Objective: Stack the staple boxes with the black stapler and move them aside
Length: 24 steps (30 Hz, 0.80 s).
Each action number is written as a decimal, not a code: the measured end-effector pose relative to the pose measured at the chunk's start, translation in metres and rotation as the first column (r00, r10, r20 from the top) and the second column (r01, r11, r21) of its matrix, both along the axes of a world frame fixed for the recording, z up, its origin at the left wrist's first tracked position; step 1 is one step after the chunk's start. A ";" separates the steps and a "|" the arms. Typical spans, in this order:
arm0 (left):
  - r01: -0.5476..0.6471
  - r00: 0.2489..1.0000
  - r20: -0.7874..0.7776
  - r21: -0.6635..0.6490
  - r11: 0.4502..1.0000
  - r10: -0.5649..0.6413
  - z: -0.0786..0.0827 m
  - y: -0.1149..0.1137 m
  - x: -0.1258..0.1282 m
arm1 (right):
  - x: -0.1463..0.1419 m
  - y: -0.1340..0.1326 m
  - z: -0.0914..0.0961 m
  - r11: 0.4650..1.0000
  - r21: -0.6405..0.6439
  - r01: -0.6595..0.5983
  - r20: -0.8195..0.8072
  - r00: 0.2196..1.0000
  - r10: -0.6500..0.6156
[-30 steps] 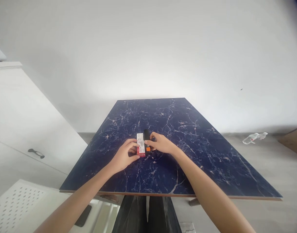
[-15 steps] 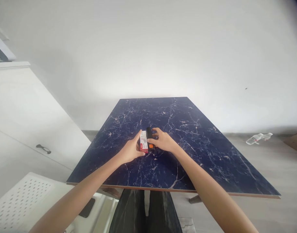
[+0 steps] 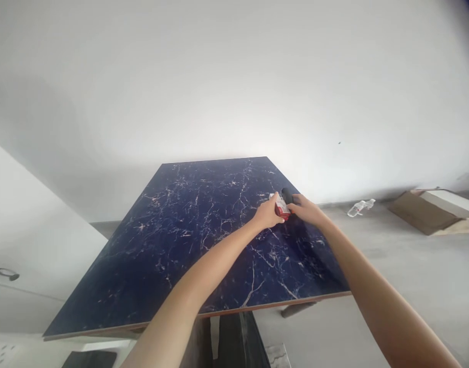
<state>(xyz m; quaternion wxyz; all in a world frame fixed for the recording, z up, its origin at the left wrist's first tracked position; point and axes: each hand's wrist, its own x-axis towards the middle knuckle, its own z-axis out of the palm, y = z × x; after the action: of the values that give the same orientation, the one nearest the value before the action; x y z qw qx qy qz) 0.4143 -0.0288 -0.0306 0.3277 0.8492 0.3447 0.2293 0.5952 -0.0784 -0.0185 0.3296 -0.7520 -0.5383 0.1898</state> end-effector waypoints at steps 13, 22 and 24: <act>0.295 0.955 -0.076 0.300 0.907 -0.285 0.003 -0.153 -0.030 | -0.053 -0.041 0.089 0.597 0.709 0.374 -0.633 0.710 0.308; 0.507 0.845 0.024 0.286 0.813 -0.535 0.014 -0.182 -0.117 | -0.083 -0.037 0.153 0.401 0.887 0.230 -0.410 0.793 0.451; 0.505 0.850 0.021 0.250 0.826 -0.526 0.023 -0.155 -0.139 | -0.066 -0.003 0.121 0.560 0.772 0.301 -0.460 0.872 0.166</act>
<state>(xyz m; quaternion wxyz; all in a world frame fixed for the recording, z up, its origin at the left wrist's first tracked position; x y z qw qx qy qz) 0.2757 -0.1834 -0.0074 0.2898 0.9322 0.0580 0.2090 0.5287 -0.0818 0.1024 0.7725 -0.4572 -0.4327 0.0836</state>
